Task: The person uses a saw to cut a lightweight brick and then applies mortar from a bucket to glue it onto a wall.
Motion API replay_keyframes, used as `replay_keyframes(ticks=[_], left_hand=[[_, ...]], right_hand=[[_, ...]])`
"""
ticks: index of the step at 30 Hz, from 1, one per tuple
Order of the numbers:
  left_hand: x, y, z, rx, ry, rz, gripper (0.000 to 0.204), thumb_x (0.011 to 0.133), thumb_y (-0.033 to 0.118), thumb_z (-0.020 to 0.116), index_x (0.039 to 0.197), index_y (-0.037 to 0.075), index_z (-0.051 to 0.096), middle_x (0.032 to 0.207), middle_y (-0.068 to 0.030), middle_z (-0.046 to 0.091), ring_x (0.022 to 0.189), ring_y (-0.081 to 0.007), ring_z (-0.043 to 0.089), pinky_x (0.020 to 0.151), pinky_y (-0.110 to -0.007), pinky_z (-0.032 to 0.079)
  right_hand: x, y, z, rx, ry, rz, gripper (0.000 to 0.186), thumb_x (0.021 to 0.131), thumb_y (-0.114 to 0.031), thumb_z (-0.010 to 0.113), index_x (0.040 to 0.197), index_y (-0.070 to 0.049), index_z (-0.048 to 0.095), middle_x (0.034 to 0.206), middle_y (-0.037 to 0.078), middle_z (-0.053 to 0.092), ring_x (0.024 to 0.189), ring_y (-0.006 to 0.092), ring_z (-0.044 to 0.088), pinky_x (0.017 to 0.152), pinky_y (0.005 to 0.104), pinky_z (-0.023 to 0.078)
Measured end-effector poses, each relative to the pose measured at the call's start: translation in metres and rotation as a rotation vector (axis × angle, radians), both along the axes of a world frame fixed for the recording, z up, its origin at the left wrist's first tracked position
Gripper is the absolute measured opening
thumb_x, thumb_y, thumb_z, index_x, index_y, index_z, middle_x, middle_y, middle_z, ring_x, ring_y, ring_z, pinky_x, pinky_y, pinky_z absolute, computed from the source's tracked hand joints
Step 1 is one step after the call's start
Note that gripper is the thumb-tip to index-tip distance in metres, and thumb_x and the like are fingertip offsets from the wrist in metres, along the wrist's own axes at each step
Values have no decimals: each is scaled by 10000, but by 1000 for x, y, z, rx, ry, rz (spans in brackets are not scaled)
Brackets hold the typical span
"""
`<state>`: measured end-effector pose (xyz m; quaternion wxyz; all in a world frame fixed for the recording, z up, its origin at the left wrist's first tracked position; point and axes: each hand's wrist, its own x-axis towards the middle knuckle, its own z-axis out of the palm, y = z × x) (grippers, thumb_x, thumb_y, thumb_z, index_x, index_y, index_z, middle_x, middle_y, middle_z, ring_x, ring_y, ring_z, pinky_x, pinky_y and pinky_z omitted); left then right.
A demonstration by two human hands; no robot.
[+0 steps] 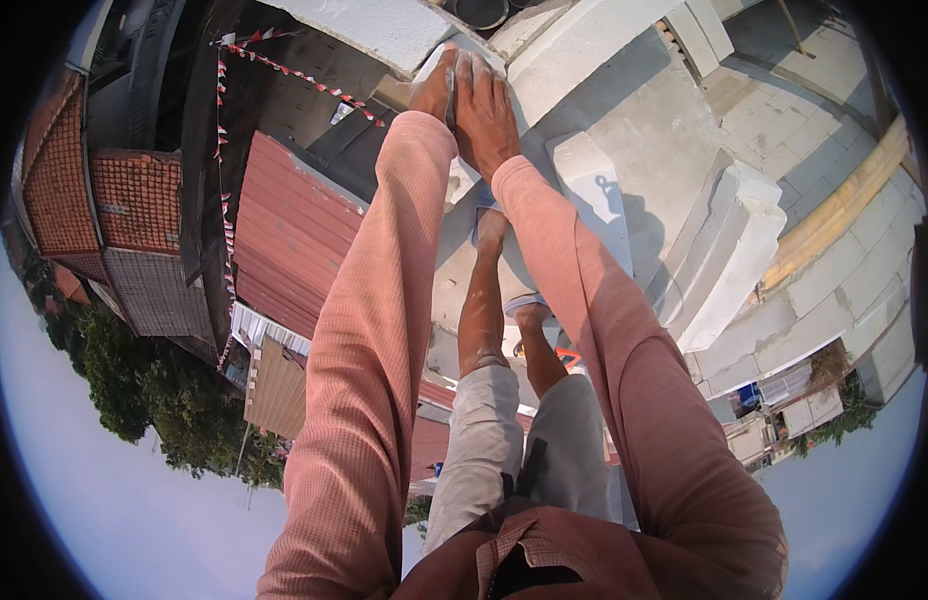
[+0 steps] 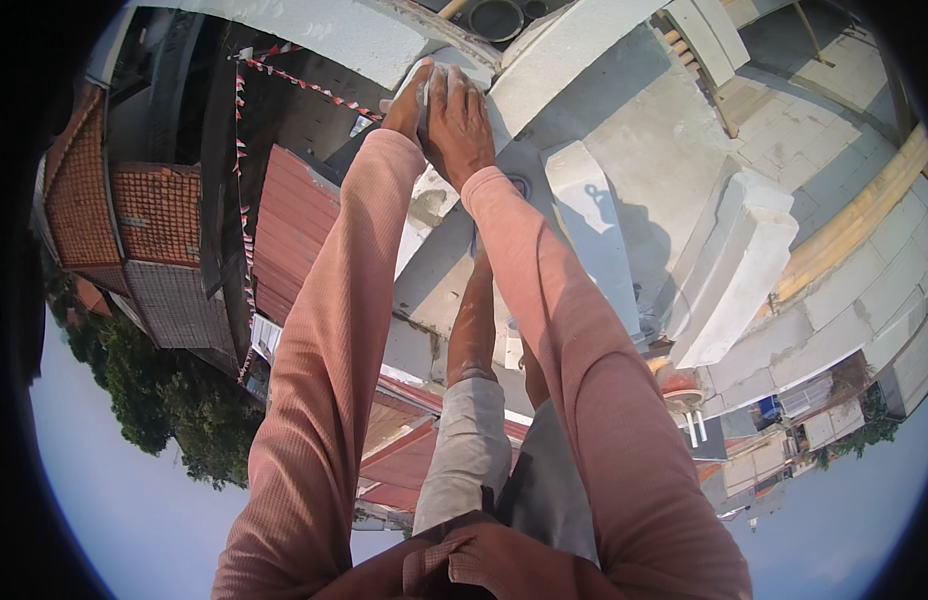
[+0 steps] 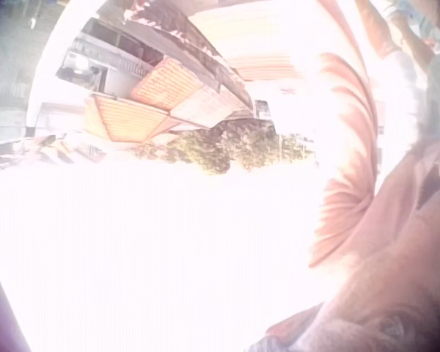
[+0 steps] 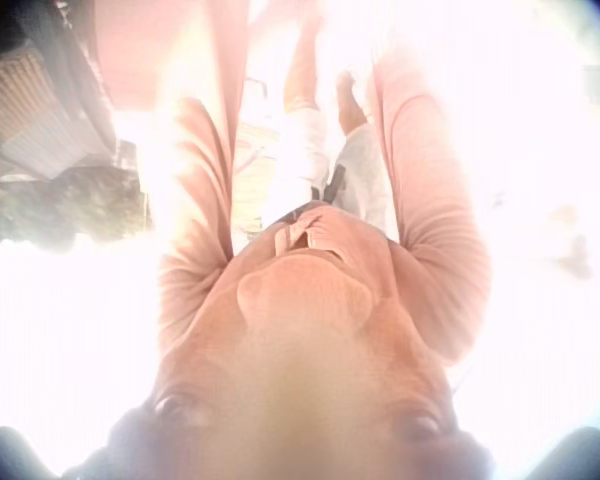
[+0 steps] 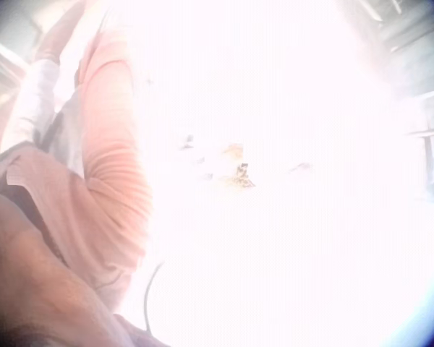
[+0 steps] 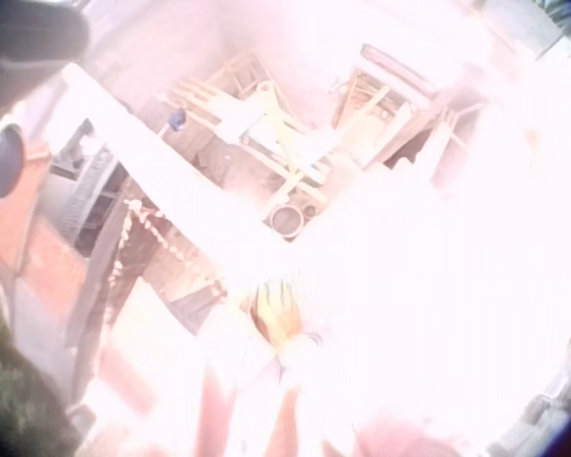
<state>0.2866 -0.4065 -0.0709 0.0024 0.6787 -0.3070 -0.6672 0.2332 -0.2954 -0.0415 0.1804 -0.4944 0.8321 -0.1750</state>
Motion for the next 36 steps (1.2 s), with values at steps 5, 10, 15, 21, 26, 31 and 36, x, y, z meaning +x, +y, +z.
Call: replay_keyframes(ticks=[5, 10, 15, 21, 26, 31, 36], left_hand=[[-11, 13, -19, 19, -2, -355, 787, 831, 599, 747, 1395, 84, 559, 1375, -173, 573, 1184, -284, 568, 1004, -389, 458], [-7, -2, -19, 212, -90, -92, 859, 828, 511, 751, 1430, -33, 469, 1273, -230, 638, 1108, -327, 644, 954, -431, 510], [11, -27, 6, 148, -281, -216, 938, 766, 579, 764, 1409, -54, 507, 1340, -229, 591, 1171, -366, 585, 987, -467, 459], [6, -20, 125, 181, -222, -159, 896, 726, 568, 816, 1430, 134, 470, 1356, -110, 503, 1188, -281, 512, 952, -492, 416], [17, -6, 215, 140, -221, -113, 904, 823, 548, 754, 1489, 74, 369, 1401, -163, 477, 1272, -327, 516, 991, -498, 472], [26, 50, 300, -129, -237, -328, 958, 807, 619, 747, 1520, 104, 367, 1503, -145, 411, 1310, -321, 460, 1029, -509, 420], [21, 147, 327, -70, -125, -426, 956, 817, 591, 749, 1539, 127, 327, 1511, -142, 383, 1343, -336, 420, 1045, -535, 416]], right_hand=[[2, 20, -6, -70, -109, -69, 674, 940, -190, 562, 1502, 77, 303, 1535, 264, 321, 1455, 402, 353, 1230, 487, 291], [3, 28, 11, -171, -268, -101, 634, 891, -74, 600, 1470, 45, 369, 1524, 230, 352, 1438, 406, 367, 1224, 475, 314], [21, 34, 63, -241, -431, -252, 653, 854, -19, 643, 1458, 11, 395, 1504, 203, 375, 1418, 377, 393, 1196, 446, 360], [39, 91, 118, -294, -576, -506, 480, 949, -124, 628, 1403, -21, 508, 1419, 179, 492, 1295, 372, 510, 1072, 447, 439], [57, 191, 149, -208, -511, -696, 368, 949, -167, 651, 1302, -78, 599, 1257, 114, 607, 1166, 299, 578, 897, 433, 486], [79, 304, 173, -9, -693, -940, 173, 970, -203, 641, 1045, -51, 677, 914, 117, 688, 930, 307, 662, 836, 418, 521], [103, 417, 187, 48, -880, -1411, 266, 998, -282, 617, 1079, -38, 682, 900, 149, 709, 770, 303, 669, 721, 391, 529]])
